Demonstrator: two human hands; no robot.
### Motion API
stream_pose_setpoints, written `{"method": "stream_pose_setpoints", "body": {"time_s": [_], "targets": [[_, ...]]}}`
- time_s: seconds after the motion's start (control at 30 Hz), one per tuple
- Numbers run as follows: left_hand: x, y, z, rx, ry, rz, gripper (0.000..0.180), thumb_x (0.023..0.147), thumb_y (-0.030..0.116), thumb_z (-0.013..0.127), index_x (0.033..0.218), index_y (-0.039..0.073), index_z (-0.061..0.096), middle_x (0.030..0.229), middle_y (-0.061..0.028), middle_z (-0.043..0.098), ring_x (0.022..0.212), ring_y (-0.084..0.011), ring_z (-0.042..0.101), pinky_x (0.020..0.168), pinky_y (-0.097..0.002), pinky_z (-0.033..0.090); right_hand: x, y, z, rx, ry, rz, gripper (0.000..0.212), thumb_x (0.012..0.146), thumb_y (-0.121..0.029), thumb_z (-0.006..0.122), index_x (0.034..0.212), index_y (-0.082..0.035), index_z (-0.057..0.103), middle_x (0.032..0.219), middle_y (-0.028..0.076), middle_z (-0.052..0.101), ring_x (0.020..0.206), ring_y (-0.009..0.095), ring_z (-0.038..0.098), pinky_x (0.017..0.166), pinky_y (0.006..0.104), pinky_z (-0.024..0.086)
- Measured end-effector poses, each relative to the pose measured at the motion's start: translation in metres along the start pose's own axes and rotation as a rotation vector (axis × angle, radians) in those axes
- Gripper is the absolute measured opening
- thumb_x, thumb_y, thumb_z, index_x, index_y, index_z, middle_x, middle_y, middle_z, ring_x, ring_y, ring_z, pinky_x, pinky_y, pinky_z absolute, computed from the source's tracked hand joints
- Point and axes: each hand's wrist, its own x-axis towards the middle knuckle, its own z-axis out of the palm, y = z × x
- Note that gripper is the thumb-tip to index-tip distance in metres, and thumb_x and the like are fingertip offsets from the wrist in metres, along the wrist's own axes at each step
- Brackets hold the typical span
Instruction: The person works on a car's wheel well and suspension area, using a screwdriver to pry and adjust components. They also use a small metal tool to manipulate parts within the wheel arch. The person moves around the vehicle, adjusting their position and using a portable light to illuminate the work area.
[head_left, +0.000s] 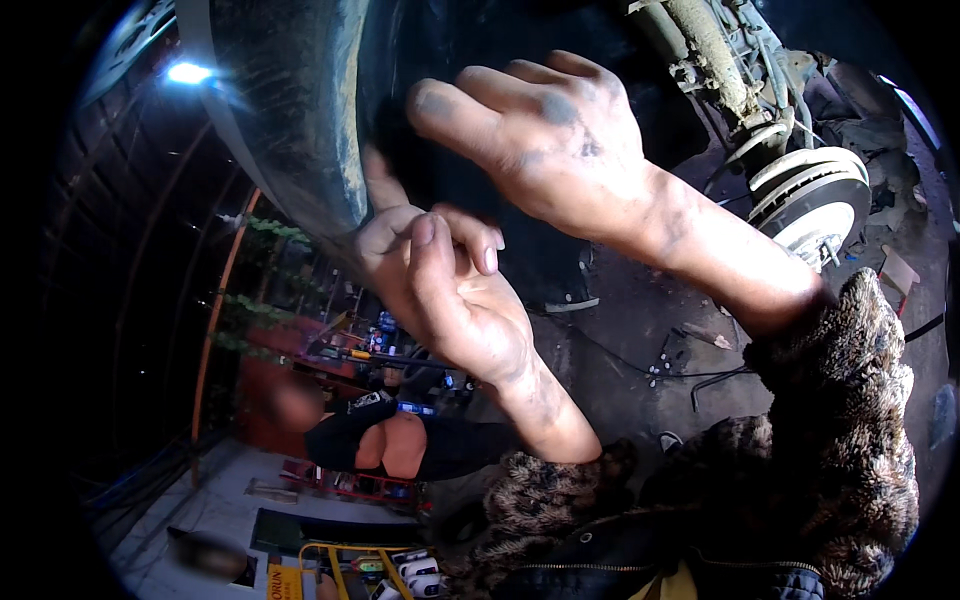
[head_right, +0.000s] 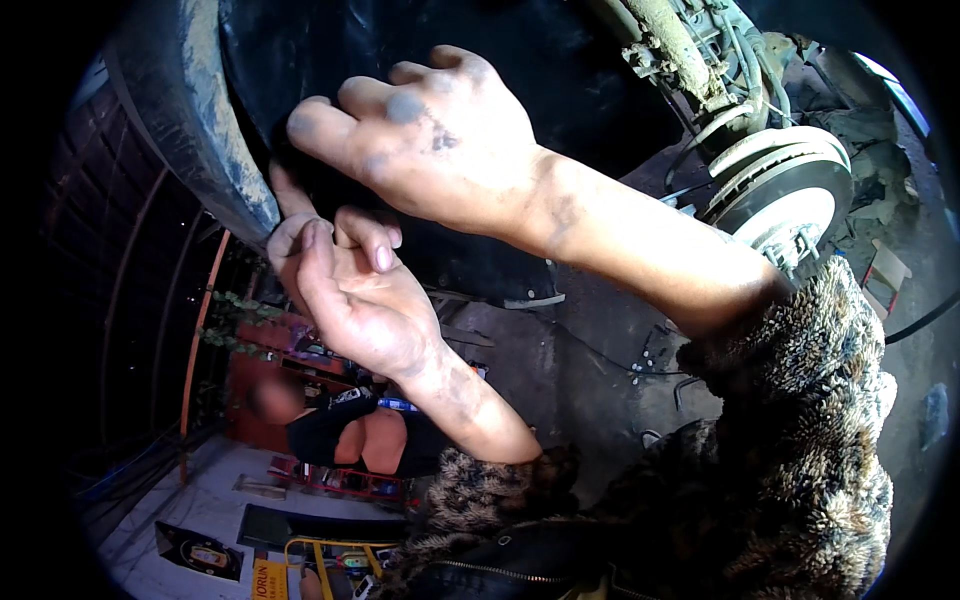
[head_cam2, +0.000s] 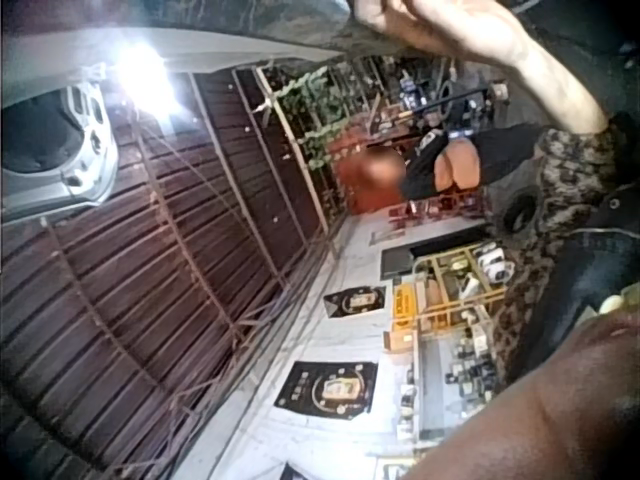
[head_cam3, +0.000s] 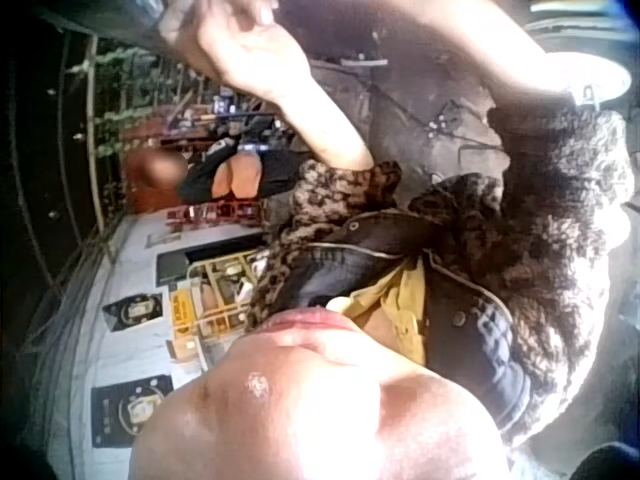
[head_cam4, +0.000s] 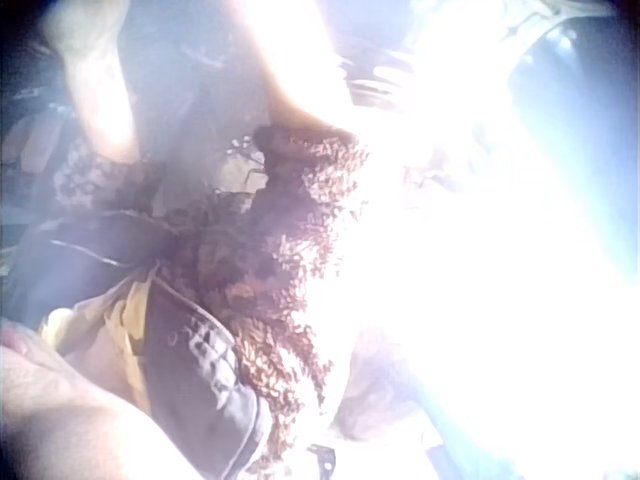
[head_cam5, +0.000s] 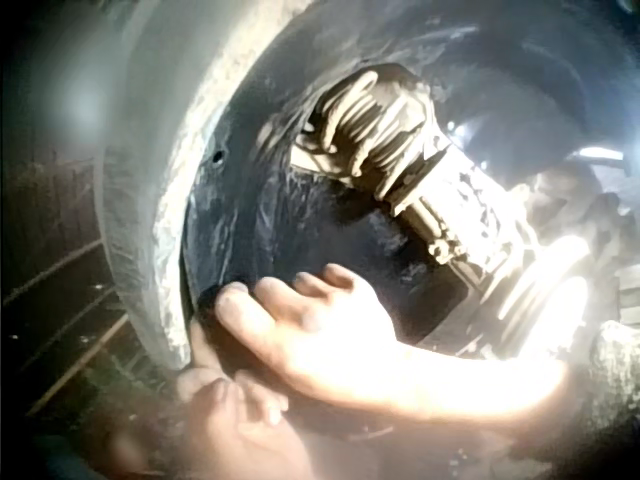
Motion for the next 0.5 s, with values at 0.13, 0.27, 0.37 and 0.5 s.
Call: {"method": "stream_pose_setpoints", "body": {"time_s": [0.13, 0.27, 0.37, 0.5], "targets": [[0.001, 0.004, 0.003, -0.003, 0.057, -0.006, 0.012, 0.086, 0.014, 0.046, 0.091, 0.003, 0.045, 0.063, -0.0052, 0.044, 0.044, -0.0097, 0.035, 0.047, -0.0198, 0.029, 0.004, -0.011, -0.002, 0.131, -0.077, 0.104, 0.03, 0.068, -0.023, 0.066, 0.093, -0.014, 0.054, 0.065, 0.005, 0.059, 0.055, 0.025, 0.063, 0.047, 0.036, 0.05], [0.001, 0.001, 0.011, -0.005, 0.124, -0.031, 0.015, 0.086, 0.017, 0.047, 0.089, 0.003, 0.046, 0.065, -0.006, 0.048, 0.042, -0.0076, 0.033, 0.043, -0.0185, 0.025, 0.008, -0.026, -0.008, 0.435, -0.143, 0.386, 0.014, 0.079, -0.017, 0.062, 0.085, -0.006, 0.057, 0.064, 0.014, 0.061, 0.059, 0.033, 0.064, 0.05, 0.0423, 0.05], [-0.001, 0.002, 0.015, -0.003, 0.17, -0.064, 0.017, 0.086, 0.02, 0.048, 0.088, 0.003, 0.046, 0.065, -0.0053, 0.049, 0.042, -0.0068, 0.033, 0.042, -0.0179, 0.024, 0.02, -0.027, -0.013, 0.924, -0.257, 0.723, 0.017, 0.088, -0.015, 0.053, 0.081, 0.0, 0.057, 0.06, 0.018, 0.058, 0.055, 0.032, 0.063, 0.049, 0.0402, 0.05], [-0.002, 0.001, 0.013, -0.025, 0.242, -0.112, 0.017, 0.085, 0.019, 0.046, 0.09, 0.003, 0.046, 0.061, -0.0021, 0.047, 0.046, -0.0068, 0.036, 0.043, -0.0179, 0.023, 0.035, -0.012, -0.028, 1.755, -0.638, 1.188, 0.028, 0.096, -0.014, 0.041, 0.076, 0.001, 0.055, 0.051, 0.006, 0.049, 0.036, 0.012, 0.044, 0.032, 0.028, 0.035]]}}
